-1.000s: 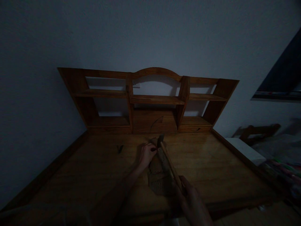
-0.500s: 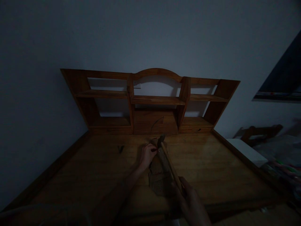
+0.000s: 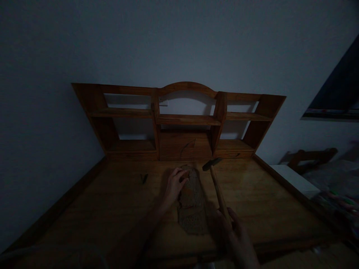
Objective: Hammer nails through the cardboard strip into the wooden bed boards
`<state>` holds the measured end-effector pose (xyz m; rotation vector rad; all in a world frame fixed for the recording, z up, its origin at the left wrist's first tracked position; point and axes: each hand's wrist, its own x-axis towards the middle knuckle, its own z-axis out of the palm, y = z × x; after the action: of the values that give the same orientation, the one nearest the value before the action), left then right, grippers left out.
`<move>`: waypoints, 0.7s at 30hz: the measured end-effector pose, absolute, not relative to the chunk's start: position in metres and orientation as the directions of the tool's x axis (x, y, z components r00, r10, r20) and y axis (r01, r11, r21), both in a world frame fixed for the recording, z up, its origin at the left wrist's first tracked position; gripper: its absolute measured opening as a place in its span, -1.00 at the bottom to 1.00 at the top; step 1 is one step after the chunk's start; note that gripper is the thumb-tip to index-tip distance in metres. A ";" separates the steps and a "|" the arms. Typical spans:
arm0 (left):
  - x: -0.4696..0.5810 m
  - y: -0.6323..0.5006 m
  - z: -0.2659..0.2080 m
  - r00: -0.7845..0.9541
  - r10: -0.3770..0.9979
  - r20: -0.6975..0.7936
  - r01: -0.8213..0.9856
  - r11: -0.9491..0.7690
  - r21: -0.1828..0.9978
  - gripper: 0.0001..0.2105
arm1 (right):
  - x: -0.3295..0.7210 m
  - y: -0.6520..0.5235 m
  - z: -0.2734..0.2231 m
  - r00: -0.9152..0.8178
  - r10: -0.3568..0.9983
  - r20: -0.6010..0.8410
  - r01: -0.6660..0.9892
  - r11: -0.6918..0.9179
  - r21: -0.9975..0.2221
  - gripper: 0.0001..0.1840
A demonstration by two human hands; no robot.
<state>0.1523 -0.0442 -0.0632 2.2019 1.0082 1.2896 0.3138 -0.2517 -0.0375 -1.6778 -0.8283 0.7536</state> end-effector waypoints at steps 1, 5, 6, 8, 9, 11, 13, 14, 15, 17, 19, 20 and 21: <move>0.153 -0.044 -0.064 0.331 0.735 0.591 0.377 -0.678 0.631 -0.66 | 0.316 -0.252 -0.039 0.584 0.807 -0.090 0.131 -0.203 -0.970 -0.25; 0.157 -0.042 -0.069 0.379 0.691 0.616 0.387 -0.723 0.573 -0.60 | 0.326 -0.251 -0.045 0.629 0.764 -0.143 0.064 -0.234 -0.970 -0.19; 0.157 -0.042 -0.069 0.386 0.682 0.621 0.396 -0.731 0.556 -0.60 | 0.328 -0.251 -0.046 0.613 0.774 -0.158 0.044 -0.233 -0.972 -0.19; 0.156 -0.043 -0.066 0.409 0.661 0.629 0.422 -0.748 0.512 -0.61 | 0.330 -0.250 -0.048 0.579 0.794 -0.186 0.008 -0.234 -0.972 -0.19; 0.154 -0.045 -0.064 0.429 0.649 0.628 0.440 -0.757 0.482 -0.62 | 0.331 -0.250 -0.048 0.575 0.794 -0.197 -0.004 -0.239 -0.971 -0.18; 0.150 -0.049 -0.058 0.484 0.624 0.613 0.482 -0.775 0.408 -0.63 | 0.331 -0.250 -0.047 0.576 0.791 -0.206 -0.004 -0.249 -0.969 -0.18; 0.146 -0.053 -0.052 0.523 0.609 0.596 0.520 -0.782 0.343 -0.65 | 0.331 -0.251 -0.046 0.582 0.794 -0.179 0.033 -0.242 -0.970 -0.20; 0.144 -0.054 -0.050 0.532 0.606 0.591 0.532 -0.782 0.324 -0.66 | 0.332 -0.251 -0.046 0.587 0.794 -0.158 0.058 -0.235 -0.970 -0.22; 0.143 -0.055 -0.048 0.537 0.606 0.587 0.539 -0.782 0.314 -0.66 | 0.332 -0.251 -0.046 0.597 0.789 -0.141 0.078 -0.232 -0.969 -0.23; 0.144 -0.054 -0.049 0.536 0.605 0.588 0.535 -0.783 0.318 -0.66 | 0.332 -0.252 -0.049 0.635 0.760 -0.136 0.087 -0.245 -0.966 -0.23; 0.146 -0.053 -0.051 0.529 0.607 0.594 0.518 -0.785 0.341 -0.65 | 0.332 -0.251 -0.053 0.643 0.751 -0.151 0.076 -0.258 -0.963 -0.24; 0.147 -0.052 -0.053 0.502 0.617 0.606 0.515 -0.776 0.364 -0.66 | 0.333 -0.251 -0.055 0.630 0.762 -0.150 0.080 -0.255 -0.964 -0.26; 0.149 -0.052 -0.055 0.456 0.636 0.623 0.519 -0.758 0.395 -0.68 | 0.333 -0.251 -0.056 0.613 0.778 -0.140 0.093 -0.247 -0.965 -0.30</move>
<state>0.1488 -0.0519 -0.0550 2.5511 1.0192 1.1890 0.3327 -0.2508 -0.0562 -1.7194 -0.7185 0.7634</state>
